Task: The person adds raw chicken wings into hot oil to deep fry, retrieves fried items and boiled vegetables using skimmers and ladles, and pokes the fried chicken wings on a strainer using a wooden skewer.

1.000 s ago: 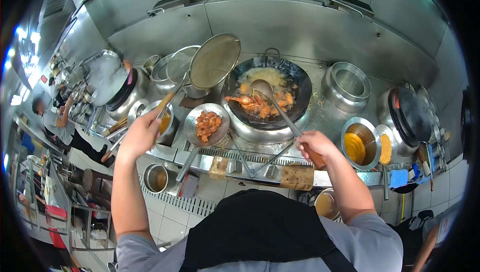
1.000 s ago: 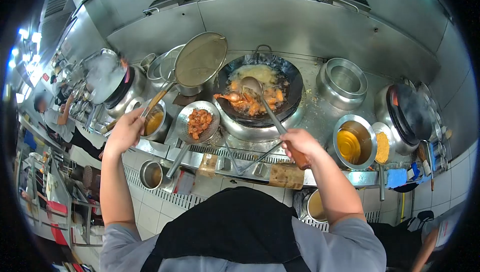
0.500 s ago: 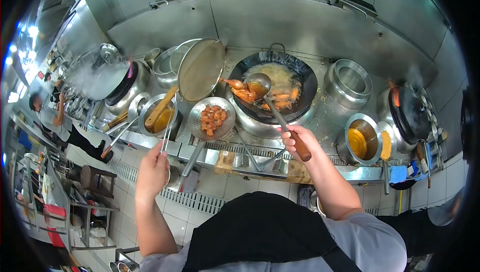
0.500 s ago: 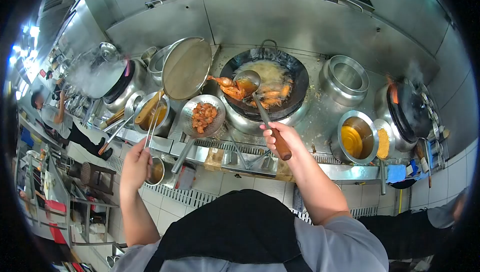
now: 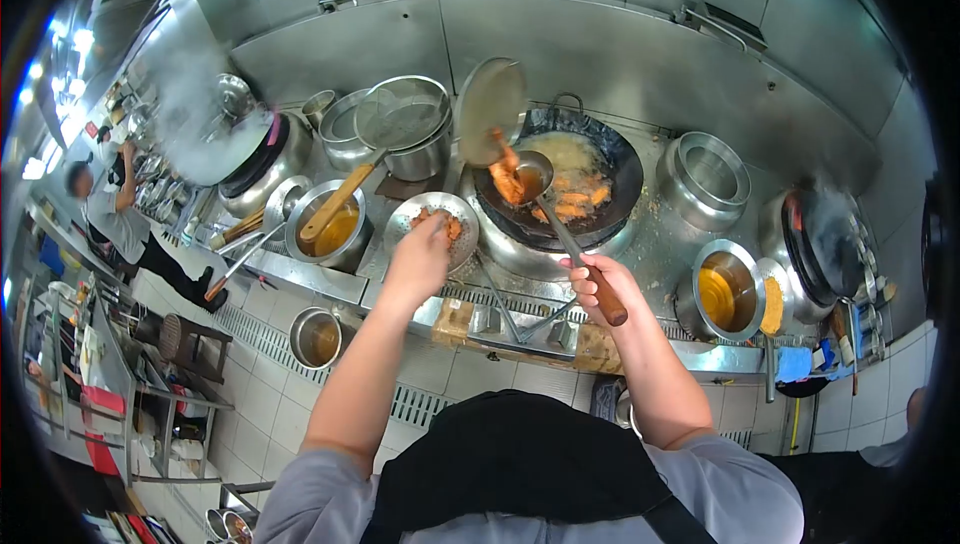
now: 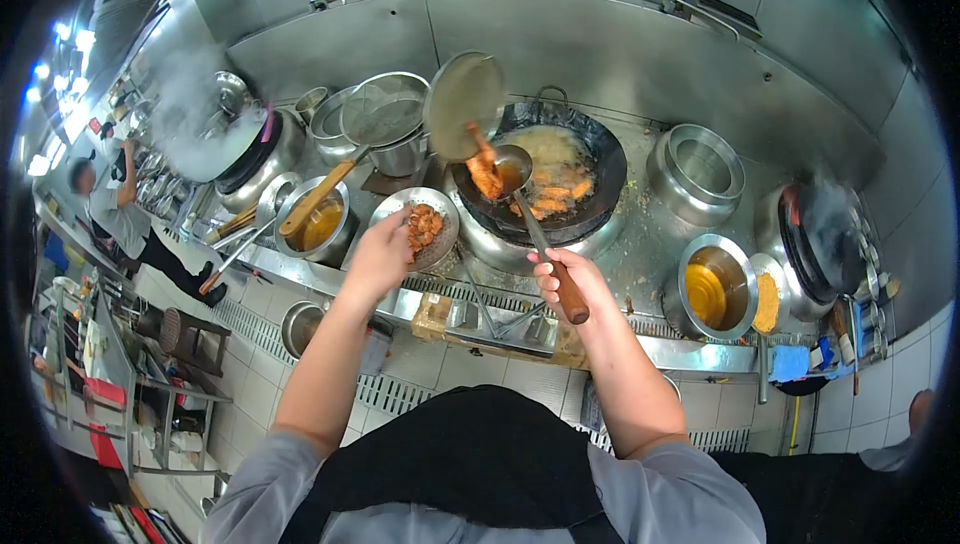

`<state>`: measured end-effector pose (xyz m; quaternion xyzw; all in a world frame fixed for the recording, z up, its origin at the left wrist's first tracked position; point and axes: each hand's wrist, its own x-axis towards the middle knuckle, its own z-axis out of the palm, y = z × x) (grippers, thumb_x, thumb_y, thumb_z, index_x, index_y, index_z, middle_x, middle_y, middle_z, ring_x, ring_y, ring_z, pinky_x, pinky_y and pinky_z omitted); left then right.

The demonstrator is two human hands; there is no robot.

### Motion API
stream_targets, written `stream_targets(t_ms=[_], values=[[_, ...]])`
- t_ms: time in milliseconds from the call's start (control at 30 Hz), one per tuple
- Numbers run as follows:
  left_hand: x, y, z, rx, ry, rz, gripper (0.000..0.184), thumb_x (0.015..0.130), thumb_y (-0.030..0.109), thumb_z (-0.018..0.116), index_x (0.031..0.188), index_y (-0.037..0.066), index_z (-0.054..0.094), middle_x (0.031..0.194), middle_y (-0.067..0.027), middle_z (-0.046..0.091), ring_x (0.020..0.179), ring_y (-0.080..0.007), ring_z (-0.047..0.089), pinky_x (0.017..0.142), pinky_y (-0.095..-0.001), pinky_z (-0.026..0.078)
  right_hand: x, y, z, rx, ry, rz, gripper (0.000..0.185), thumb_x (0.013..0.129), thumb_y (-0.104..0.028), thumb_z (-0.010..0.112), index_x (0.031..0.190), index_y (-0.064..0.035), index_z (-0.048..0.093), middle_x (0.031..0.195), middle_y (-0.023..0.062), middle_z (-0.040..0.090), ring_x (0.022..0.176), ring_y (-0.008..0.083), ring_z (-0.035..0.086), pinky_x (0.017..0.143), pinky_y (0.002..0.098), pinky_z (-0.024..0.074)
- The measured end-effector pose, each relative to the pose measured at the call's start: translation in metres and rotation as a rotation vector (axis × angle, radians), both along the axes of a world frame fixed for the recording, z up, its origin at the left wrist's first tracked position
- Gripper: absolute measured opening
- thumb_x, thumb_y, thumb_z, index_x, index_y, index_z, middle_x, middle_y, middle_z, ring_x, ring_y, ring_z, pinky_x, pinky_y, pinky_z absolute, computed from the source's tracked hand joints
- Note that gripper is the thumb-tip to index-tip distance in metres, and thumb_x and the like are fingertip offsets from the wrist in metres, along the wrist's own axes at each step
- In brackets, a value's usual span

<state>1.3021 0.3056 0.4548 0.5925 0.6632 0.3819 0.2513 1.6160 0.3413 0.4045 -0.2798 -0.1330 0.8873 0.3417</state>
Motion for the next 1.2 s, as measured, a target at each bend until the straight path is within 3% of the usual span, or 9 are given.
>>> stream_targets(t_ms=[100, 200, 233, 333, 667, 767, 967, 1133, 1200], values=[[0.019, 0.061, -0.027, 0.027, -0.034, -0.03, 0.041, 0.097, 0.016, 0.046, 0.13, -0.007, 0.053, 0.123, -0.0315, 0.059, 0.121, -0.0415, 0.055, 0.103, -0.0408, 0.042, 0.004, 0.0, -0.005, -0.014, 0.034, -0.013, 0.025, 0.098, -0.021, 0.049, 0.109, 0.0014, 0.054, 0.072, 0.0001, 0.052, 0.05, 0.0103, 0.05, 0.04, 0.0253, 0.0396], [0.029, 0.088, -0.032, 0.077, -0.057, -0.011, 0.041, 0.097, 0.016, 0.045, 0.129, -0.008, 0.053, 0.123, -0.0303, 0.06, 0.123, -0.0405, 0.054, 0.105, -0.0405, 0.041, 0.013, -0.002, -0.003, -0.036, 0.065, -0.047, 0.025, 0.098, -0.02, 0.048, 0.107, 0.0018, 0.055, 0.072, -0.0002, 0.053, 0.05, 0.01, 0.05, 0.04, 0.025, 0.0397], [0.023, 0.087, -0.023, 0.071, -0.052, -0.011, 0.041, 0.098, 0.017, 0.044, 0.134, -0.002, 0.051, 0.095, -0.0177, 0.058, 0.083, -0.0269, 0.052, 0.073, -0.0356, 0.041, 0.016, -0.003, -0.004, -0.041, 0.075, -0.043, 0.025, 0.098, -0.02, 0.048, 0.107, 0.0019, 0.055, 0.072, -0.0001, 0.053, 0.05, 0.0098, 0.05, 0.04, 0.025, 0.04], [0.025, 0.052, 0.017, -0.104, -0.399, 0.034, 0.039, 0.101, 0.018, 0.043, 0.136, 0.002, 0.05, 0.067, -0.0035, 0.054, 0.041, -0.0121, 0.047, 0.038, -0.0284, 0.038, 0.03, -0.006, -0.006, -0.052, 0.101, -0.083, 0.027, 0.098, -0.02, 0.048, 0.11, 0.0036, 0.054, 0.072, 0.0011, 0.053, 0.05, 0.0103, 0.05, 0.04, 0.0255, 0.0404], [-0.004, -0.003, -0.005, -0.29, -0.468, 0.06, 0.036, 0.097, 0.013, 0.042, 0.129, -0.001, 0.054, 0.064, -0.0036, 0.053, 0.042, -0.0124, 0.048, 0.039, -0.029, 0.038, 0.068, -0.011, 0.011, 0.024, 0.089, -0.207, 0.032, 0.096, -0.018, 0.051, 0.117, 0.0062, 0.051, 0.074, 0.0037, 0.053, 0.049, 0.0115, 0.048, 0.038, 0.0262, 0.0384], [0.008, 0.02, -0.022, -0.35, -0.587, -0.045, 0.041, 0.093, 0.008, 0.042, 0.132, -0.002, 0.05, 0.066, -0.005, 0.053, 0.043, -0.0129, 0.047, 0.039, -0.0292, 0.038, 0.061, -0.002, 0.026, 0.127, -0.081, -0.176, 0.029, 0.096, -0.02, 0.052, 0.115, 0.0018, 0.052, 0.073, 0.0023, 0.053, 0.049, 0.0108, 0.048, 0.038, 0.0263, 0.0383], [0.055, 0.085, -0.033, -0.463, -0.899, -0.162, 0.03, 0.092, 0.005, 0.045, 0.121, 0.0, 0.051, 0.071, -0.0041, 0.054, 0.047, -0.0101, 0.044, 0.041, -0.0278, 0.036, -0.011, 0.005, 0.024, 0.666, -1.265, -0.155, 0.018, 0.093, -0.011, 0.055, 0.099, 0.0057, 0.054, 0.066, 0.0081, 0.057, 0.045, 0.0192, 0.058, 0.042, 0.035, 0.0462], [0.031, 0.095, -0.052, -0.58, -1.223, -0.348, 0.001, 0.094, 0.005, 0.046, 0.095, 0.005, 0.047, 0.07, -0.0037, 0.053, 0.048, -0.0089, 0.045, 0.04, -0.0263, 0.037, -0.013, -0.01, 0.028, 0.847, -1.578, -0.174, 0.028, 0.088, -0.014, 0.06, 0.108, 0.0062, 0.057, 0.073, 0.0229, 0.063, 0.063, 0.0328, 0.066, 0.061, 0.0425, 0.0505], [0.016, 0.082, -0.053, -0.607, -1.232, -0.297, 0.007, 0.095, 0.004, 0.045, 0.101, 0.005, 0.048, 0.071, -0.0036, 0.052, 0.048, -0.009, 0.044, 0.04, -0.0264, 0.036, -0.014, -0.022, 0.043, 0.967, -1.695, -0.216, 0.031, 0.087, -0.015, 0.061, 0.111, 0.0054, 0.058, 0.076, 0.0252, 0.063, 0.071, 0.0362, 0.068, 0.067, 0.0436, 0.0506]])
